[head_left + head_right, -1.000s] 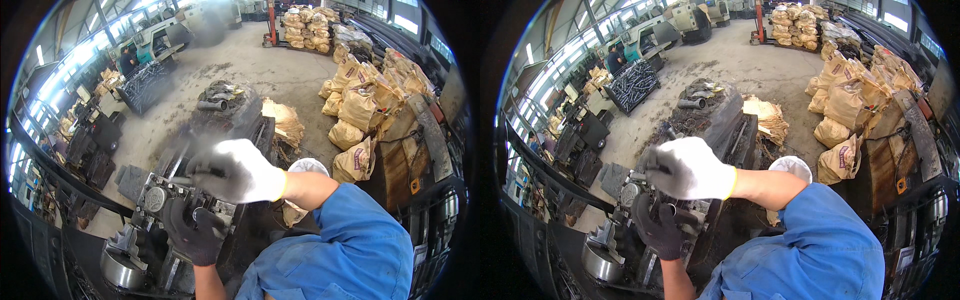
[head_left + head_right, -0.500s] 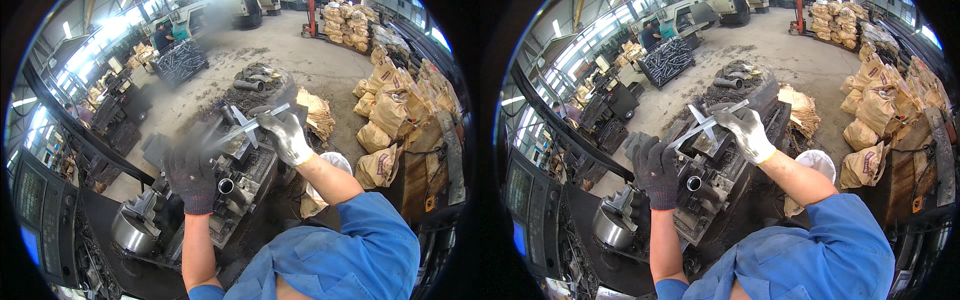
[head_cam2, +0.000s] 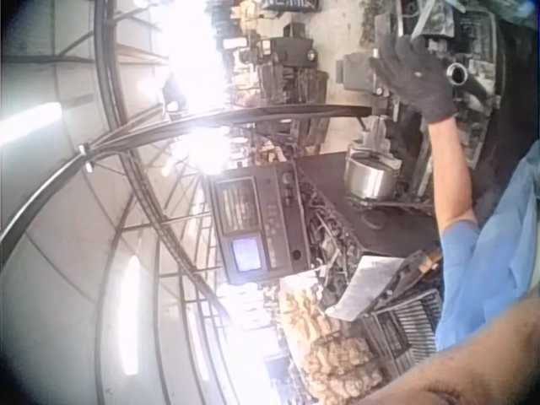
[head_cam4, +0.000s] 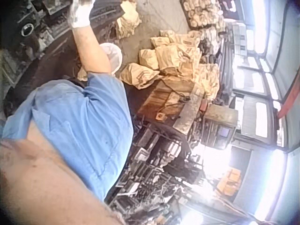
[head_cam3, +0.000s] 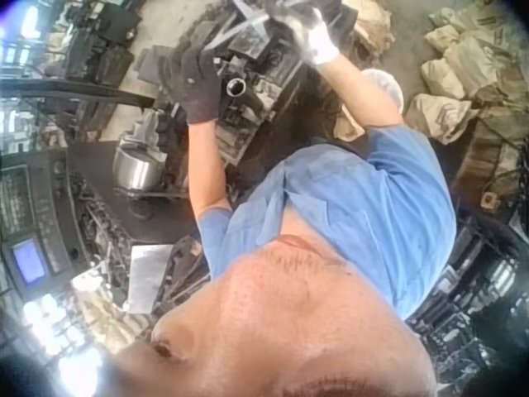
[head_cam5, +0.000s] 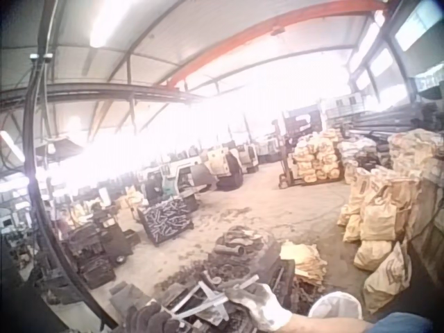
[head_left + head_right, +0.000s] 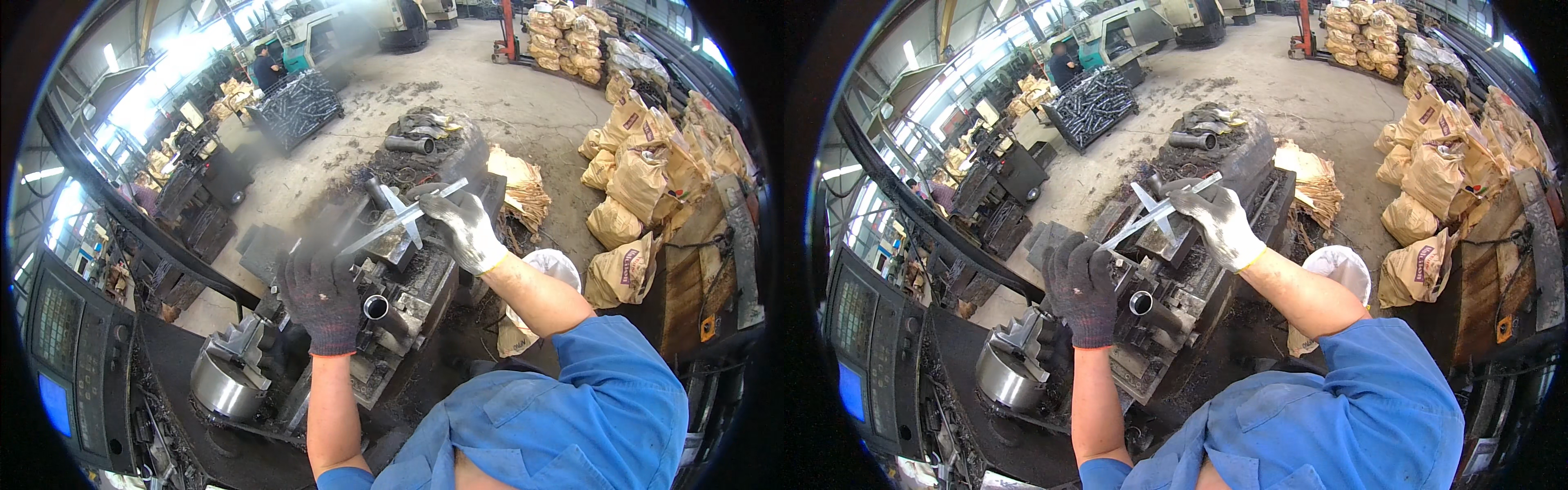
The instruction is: The person operates a metal lathe in a workshop, loading cylindrical metal tubes into the chuck, securing them, and starting the machine to machine the parts. They repeatedly remove finished pieces and replace them with new tubes, adjusting the machine controls as needed.
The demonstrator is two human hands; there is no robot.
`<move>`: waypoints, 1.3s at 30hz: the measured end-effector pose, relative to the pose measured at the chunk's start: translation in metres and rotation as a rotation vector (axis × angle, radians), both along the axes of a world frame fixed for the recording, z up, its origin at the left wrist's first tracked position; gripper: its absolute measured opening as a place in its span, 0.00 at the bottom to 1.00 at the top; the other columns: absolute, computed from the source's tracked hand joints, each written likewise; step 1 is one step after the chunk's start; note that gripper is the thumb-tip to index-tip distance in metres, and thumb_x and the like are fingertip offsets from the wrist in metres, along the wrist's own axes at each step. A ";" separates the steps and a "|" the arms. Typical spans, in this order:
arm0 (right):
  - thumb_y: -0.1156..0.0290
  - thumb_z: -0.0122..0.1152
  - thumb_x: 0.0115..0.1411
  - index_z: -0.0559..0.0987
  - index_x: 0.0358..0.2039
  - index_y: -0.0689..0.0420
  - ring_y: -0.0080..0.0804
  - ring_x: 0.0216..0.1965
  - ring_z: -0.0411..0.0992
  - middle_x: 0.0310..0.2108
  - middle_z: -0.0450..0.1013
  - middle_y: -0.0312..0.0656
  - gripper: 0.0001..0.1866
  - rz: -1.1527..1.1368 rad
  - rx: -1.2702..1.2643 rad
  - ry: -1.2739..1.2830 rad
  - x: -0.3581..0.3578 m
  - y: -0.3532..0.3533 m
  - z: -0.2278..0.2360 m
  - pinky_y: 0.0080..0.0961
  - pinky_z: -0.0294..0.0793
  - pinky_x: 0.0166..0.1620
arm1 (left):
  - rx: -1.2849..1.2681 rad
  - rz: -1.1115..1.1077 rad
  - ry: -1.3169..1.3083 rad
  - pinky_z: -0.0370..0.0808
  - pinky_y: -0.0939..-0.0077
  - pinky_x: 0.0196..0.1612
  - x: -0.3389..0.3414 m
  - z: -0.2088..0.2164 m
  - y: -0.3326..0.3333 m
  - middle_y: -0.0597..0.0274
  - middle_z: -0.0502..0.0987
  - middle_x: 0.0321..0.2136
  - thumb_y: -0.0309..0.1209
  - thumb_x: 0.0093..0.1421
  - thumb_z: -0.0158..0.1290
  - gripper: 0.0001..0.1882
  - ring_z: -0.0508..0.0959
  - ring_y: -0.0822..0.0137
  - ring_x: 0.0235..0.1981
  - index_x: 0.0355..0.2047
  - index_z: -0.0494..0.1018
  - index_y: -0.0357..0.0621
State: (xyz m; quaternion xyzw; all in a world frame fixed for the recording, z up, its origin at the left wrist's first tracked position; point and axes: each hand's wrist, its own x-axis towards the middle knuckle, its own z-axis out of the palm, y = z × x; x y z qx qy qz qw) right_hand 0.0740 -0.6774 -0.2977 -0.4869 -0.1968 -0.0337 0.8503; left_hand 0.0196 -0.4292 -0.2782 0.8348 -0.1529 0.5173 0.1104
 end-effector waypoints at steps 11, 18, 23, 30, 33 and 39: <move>0.70 0.64 0.73 0.82 0.54 0.70 0.24 0.44 0.77 0.45 0.82 0.43 0.17 0.026 0.083 0.018 -0.001 0.005 -0.001 0.24 0.76 0.49 | -0.016 0.001 0.020 0.72 0.47 0.64 0.000 -0.001 0.000 0.53 0.83 0.46 0.33 0.63 0.63 0.07 0.81 0.46 0.51 0.38 0.81 0.46; 0.69 0.64 0.72 0.84 0.53 0.69 0.22 0.41 0.77 0.43 0.83 0.42 0.17 -0.006 0.020 0.082 -0.004 0.003 0.002 0.24 0.78 0.46 | 0.007 -0.021 -0.002 0.71 0.46 0.66 0.002 -0.003 0.002 0.52 0.83 0.48 0.34 0.65 0.63 0.09 0.81 0.46 0.53 0.43 0.80 0.46; 0.62 0.66 0.68 0.85 0.52 0.62 0.22 0.33 0.75 0.38 0.82 0.37 0.19 -0.369 -0.282 0.054 0.002 -0.031 -0.029 0.22 0.75 0.37 | -0.161 0.022 0.007 0.72 0.50 0.67 -0.037 -0.019 0.008 0.45 0.79 0.56 0.35 0.66 0.64 0.26 0.79 0.43 0.57 0.61 0.74 0.38; 0.71 0.61 0.70 0.83 0.54 0.63 0.25 0.43 0.78 0.44 0.82 0.38 0.16 -0.250 0.026 0.115 0.026 -0.077 -0.077 0.22 0.77 0.48 | -0.750 -0.191 0.750 0.76 0.54 0.61 -0.081 -0.130 -0.010 0.50 0.78 0.57 0.42 0.60 0.68 0.39 0.79 0.53 0.58 0.66 0.67 0.40; 0.72 0.61 0.70 0.83 0.55 0.64 0.24 0.45 0.77 0.47 0.82 0.39 0.16 -0.408 -0.273 -0.003 0.024 -0.070 -0.085 0.21 0.76 0.49 | -0.703 -0.185 0.899 0.81 0.58 0.52 -0.040 -0.135 -0.016 0.53 0.86 0.44 0.44 0.56 0.71 0.30 0.87 0.57 0.46 0.54 0.76 0.44; 0.70 0.61 0.70 0.82 0.55 0.68 0.27 0.46 0.78 0.47 0.82 0.44 0.17 -0.198 0.052 0.243 0.005 -0.074 -0.078 0.24 0.76 0.52 | -0.919 -0.094 0.707 0.83 0.69 0.49 -0.096 -0.126 0.018 0.61 0.86 0.44 0.22 0.56 0.72 0.24 0.85 0.68 0.43 0.52 0.78 0.41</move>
